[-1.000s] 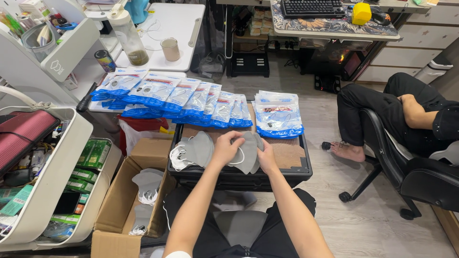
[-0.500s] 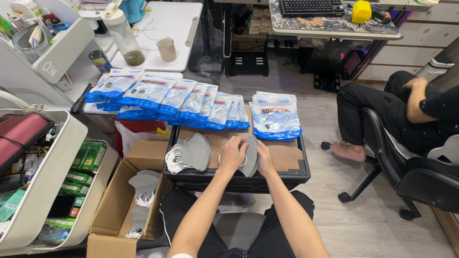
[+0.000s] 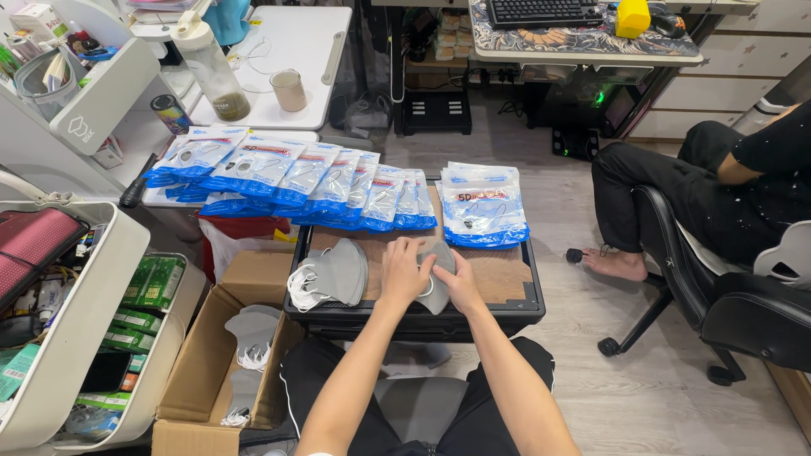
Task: The person takes face masks out of blue packaging, unfolds them to view the shape, and places them back into the packaging or onto a stack.
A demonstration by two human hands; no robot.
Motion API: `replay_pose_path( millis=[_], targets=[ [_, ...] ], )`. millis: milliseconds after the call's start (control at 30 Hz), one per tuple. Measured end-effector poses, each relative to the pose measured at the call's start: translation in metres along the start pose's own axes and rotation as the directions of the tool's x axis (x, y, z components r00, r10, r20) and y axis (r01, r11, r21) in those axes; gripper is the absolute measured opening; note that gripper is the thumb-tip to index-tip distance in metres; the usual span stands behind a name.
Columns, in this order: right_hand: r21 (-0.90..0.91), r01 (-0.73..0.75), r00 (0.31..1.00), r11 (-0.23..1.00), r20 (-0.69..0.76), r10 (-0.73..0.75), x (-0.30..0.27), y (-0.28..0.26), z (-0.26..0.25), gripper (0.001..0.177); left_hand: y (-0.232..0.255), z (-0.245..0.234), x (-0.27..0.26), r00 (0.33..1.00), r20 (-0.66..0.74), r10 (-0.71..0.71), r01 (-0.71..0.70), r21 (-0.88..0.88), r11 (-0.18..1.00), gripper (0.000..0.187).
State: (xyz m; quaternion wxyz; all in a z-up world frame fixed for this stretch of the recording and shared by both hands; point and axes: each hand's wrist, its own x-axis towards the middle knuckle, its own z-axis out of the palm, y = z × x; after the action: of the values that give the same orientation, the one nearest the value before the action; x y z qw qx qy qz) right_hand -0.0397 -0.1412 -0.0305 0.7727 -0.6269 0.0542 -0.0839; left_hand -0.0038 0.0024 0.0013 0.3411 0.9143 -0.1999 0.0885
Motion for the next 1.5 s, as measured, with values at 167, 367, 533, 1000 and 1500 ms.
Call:
replay_pose_path(
  millis=[167, 367, 533, 1000, 1500],
  targets=[
    [-0.065, 0.015, 1.0, 0.998, -0.015, -0.016, 0.003, 0.012, -0.005, 0.024, -0.016, 0.001, 0.018, 0.981, 0.192, -0.012, 0.012, -0.002, 1.0, 0.03],
    [-0.17, 0.006, 1.0, 0.985, 0.003, -0.006, 0.018, 0.051, -0.019, 0.027, 0.012, -0.002, 0.06, 0.965, 0.261, 0.031, -0.02, -0.044, 0.999, 0.028],
    [-0.239, -0.071, 0.997, 0.969, -0.027, 0.067, 0.019, 0.053, -0.019, 0.029, 0.061, 0.034, 0.104, 0.966, 0.236, 0.101, -0.073, -0.127, 0.989, 0.035],
    [-0.137, 0.047, 0.998, 0.989, -0.027, -0.051, 0.022, 0.063, -0.021, 0.04, 0.067, 0.12, 0.131, 0.795, 0.59, 0.141, -0.288, 0.163, 0.944, 0.025],
    [-0.132, -0.065, 0.991, 0.989, -0.126, 0.048, 0.01, 0.044, -0.013, 0.05, -0.034, -0.064, 0.018, 0.838, -0.134, 0.528, -0.54, -0.07, 0.839, 0.029]
  ],
)
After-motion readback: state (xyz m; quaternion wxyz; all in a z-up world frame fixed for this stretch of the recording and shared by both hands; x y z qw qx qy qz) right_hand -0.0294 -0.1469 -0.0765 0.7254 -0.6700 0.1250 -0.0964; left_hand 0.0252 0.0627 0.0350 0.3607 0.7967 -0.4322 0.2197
